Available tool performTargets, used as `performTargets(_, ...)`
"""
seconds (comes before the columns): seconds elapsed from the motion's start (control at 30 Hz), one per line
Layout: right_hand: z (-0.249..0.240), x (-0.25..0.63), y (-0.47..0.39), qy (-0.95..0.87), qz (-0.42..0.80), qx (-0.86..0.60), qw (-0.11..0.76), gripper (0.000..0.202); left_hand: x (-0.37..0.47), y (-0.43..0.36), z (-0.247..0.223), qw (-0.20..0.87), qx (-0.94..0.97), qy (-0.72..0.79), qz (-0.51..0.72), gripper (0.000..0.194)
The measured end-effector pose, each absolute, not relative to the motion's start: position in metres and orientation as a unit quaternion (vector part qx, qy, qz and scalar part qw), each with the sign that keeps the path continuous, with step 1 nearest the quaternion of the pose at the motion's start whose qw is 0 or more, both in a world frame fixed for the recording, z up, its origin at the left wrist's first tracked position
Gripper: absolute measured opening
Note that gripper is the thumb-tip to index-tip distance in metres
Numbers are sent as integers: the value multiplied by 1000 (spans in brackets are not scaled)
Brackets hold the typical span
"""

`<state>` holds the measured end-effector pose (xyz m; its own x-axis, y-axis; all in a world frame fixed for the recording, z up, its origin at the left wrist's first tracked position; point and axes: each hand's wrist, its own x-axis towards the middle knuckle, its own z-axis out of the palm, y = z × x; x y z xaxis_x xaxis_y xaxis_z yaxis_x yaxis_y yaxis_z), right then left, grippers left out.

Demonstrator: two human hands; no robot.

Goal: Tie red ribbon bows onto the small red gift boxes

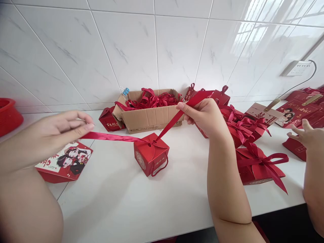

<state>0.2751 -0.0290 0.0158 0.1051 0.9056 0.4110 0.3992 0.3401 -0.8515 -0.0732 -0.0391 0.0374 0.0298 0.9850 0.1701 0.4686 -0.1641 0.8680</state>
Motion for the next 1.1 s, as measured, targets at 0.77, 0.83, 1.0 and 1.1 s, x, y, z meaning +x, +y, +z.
performTargets(0.77, 23, 248, -43, -619, 230, -390, 641, 25, 5, -33, 29, 368, 595, 293, 651, 10)
performTargets(0.83, 22, 246, -42, -609, 222, -387, 656, 24, 14, -32, 33, 330, 583, 312, 674, 9)
performTargets(1.0, 21, 237, -45, -598, 229, -400, 656, 29, 40, -31, 50, 306, 598, 314, 671, 6)
performTargets(1.1, 24, 234, -49, -599, 243, -396, 652, 33, 52, -31, 59, 322, 618, 319, 642, 12)
